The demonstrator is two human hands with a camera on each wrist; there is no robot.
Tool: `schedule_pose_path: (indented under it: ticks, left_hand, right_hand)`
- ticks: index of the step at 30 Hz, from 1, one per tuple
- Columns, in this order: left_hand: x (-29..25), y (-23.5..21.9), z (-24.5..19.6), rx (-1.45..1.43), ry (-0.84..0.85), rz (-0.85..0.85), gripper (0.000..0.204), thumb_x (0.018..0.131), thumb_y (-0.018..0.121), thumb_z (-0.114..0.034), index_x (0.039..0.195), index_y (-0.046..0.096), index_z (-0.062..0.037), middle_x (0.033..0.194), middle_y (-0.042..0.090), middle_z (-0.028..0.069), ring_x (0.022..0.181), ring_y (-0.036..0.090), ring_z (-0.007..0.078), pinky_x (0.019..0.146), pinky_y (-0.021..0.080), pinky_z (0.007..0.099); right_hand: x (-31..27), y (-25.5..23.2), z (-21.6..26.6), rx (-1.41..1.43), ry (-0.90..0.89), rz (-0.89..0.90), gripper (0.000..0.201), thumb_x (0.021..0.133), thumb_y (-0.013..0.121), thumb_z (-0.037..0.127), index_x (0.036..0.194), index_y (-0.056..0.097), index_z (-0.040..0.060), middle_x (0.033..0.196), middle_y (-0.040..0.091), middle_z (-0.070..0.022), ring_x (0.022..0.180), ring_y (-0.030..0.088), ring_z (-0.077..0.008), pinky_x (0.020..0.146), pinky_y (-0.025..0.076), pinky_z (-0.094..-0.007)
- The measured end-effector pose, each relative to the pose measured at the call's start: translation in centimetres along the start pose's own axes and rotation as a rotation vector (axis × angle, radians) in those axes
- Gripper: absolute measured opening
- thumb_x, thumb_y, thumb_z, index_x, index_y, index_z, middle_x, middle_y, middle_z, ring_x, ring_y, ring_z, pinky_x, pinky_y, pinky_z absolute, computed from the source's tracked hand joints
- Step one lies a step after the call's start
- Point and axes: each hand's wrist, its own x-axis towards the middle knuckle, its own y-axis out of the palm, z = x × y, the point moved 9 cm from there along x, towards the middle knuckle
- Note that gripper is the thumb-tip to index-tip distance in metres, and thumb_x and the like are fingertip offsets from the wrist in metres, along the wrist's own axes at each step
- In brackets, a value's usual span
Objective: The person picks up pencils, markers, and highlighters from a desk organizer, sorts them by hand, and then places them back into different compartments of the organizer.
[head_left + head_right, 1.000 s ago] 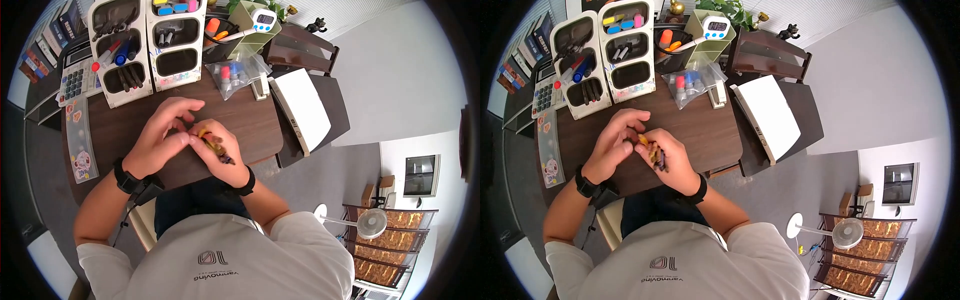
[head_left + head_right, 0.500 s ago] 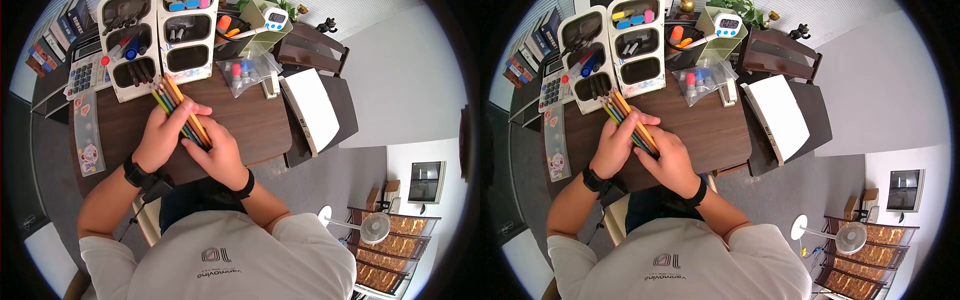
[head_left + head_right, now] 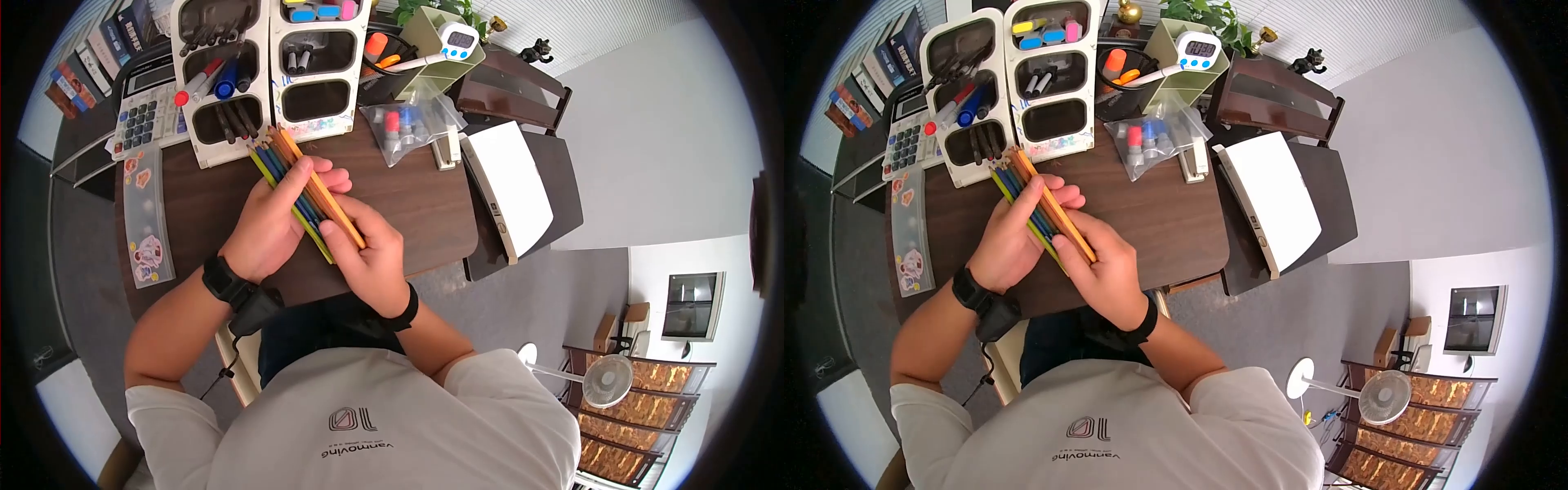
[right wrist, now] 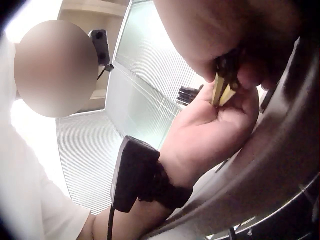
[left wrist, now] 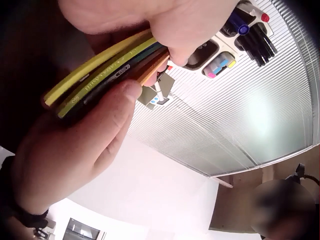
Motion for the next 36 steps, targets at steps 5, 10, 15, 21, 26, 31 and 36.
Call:
schedule_pose_path:
  ticks: [5,10,15,21,26,31,36]
  left_hand:
    - [-0.1,-0.6,-0.1,-0.059,-0.034,-0.086,0.033,0.108,0.055,-0.027,0.126,0.058,0.0000,0.125,0.067,0.0187,0.119,0.066,0.0290,0.104,0.053,0.0451]
    - [0.0,-0.8,0.1,-0.085,-0.006,-0.057,0.035,0.108,0.056,-0.029,0.128,0.057,-0.0002,0.125,0.067,0.0188,0.120,0.066,0.0295,0.104,0.053,0.0443]
    - [-0.4,-0.8,0.5,-0.058,-0.074,-0.098,0.037,0.108,0.056,-0.030,0.130,0.057,0.0002,0.125,0.067,0.0191,0.119,0.066,0.0289,0.103,0.053,0.0442]
    - [0.3,-1.2,0.4,-0.071,-0.012,-0.106,0.035,0.108,0.055,-0.028,0.132,0.056,-0.0016,0.119,0.068,0.0147,0.112,0.068,0.0248,0.099,0.055,0.0417]
    - [0.0,-1.3,0.6,-0.085,-0.039,-0.090,0.030,0.109,0.052,-0.027,0.129,0.057,-0.0054,0.119,0.068,0.0083,0.111,0.067,0.0201,0.097,0.055,0.0390]
    - [0.0,-1.9,0.9,-0.077,-0.055,-0.127,0.024,0.106,0.054,-0.020,0.124,0.059,-0.0051,0.114,0.067,0.0081,0.107,0.067,0.0193,0.099,0.055,0.0411]
    - [-0.5,-1.7,0.6,-0.058,-0.041,-0.180,0.025,0.104,0.054,-0.019,0.124,0.058,-0.0034,0.114,0.067,0.0112,0.108,0.067,0.0219,0.100,0.054,0.0424]
  right_hand:
    - [-0.4,-1.4,-0.9,0.133,-0.005,-0.127,0.023,0.097,0.070,0.004,0.119,0.069,-0.0014,0.110,0.072,-0.0116,0.095,0.069,-0.0152,0.085,0.054,-0.0280]
    - [-0.5,-4.4,-1.3,0.067,-0.018,-0.266,0.018,0.093,0.073,0.001,0.111,0.073,-0.0011,0.104,0.073,-0.0137,0.090,0.069,-0.0173,0.082,0.053,-0.0276]
    - [1.7,-7.5,2.0,-0.097,-0.187,-0.364,0.019,0.089,0.076,-0.003,0.108,0.072,-0.0003,0.098,0.074,-0.0115,0.086,0.069,-0.0192,0.079,0.054,-0.0299]
    - [7.9,-2.1,6.4,-0.507,-0.610,-0.082,0.017,0.083,0.075,0.007,0.099,0.070,0.0045,0.086,0.067,-0.0103,0.083,0.065,-0.0319,0.074,0.054,-0.0412]
    - [10.0,1.0,5.6,-0.462,-0.688,0.097,0.022,0.083,0.077,0.010,0.104,0.072,0.0061,0.094,0.073,-0.0092,0.087,0.068,-0.0311,0.074,0.057,-0.0414]
    - [11.0,1.6,4.1,-0.489,-0.620,0.167,0.031,0.079,0.076,0.011,0.110,0.073,0.0069,0.102,0.072,-0.0086,0.093,0.068,-0.0306,0.079,0.057,-0.0404]
    - [11.1,0.7,4.5,-0.353,-0.629,0.139,0.031,0.079,0.075,0.009,0.110,0.073,0.0057,0.099,0.071,-0.0096,0.093,0.068,-0.0290,0.077,0.057,-0.0387]
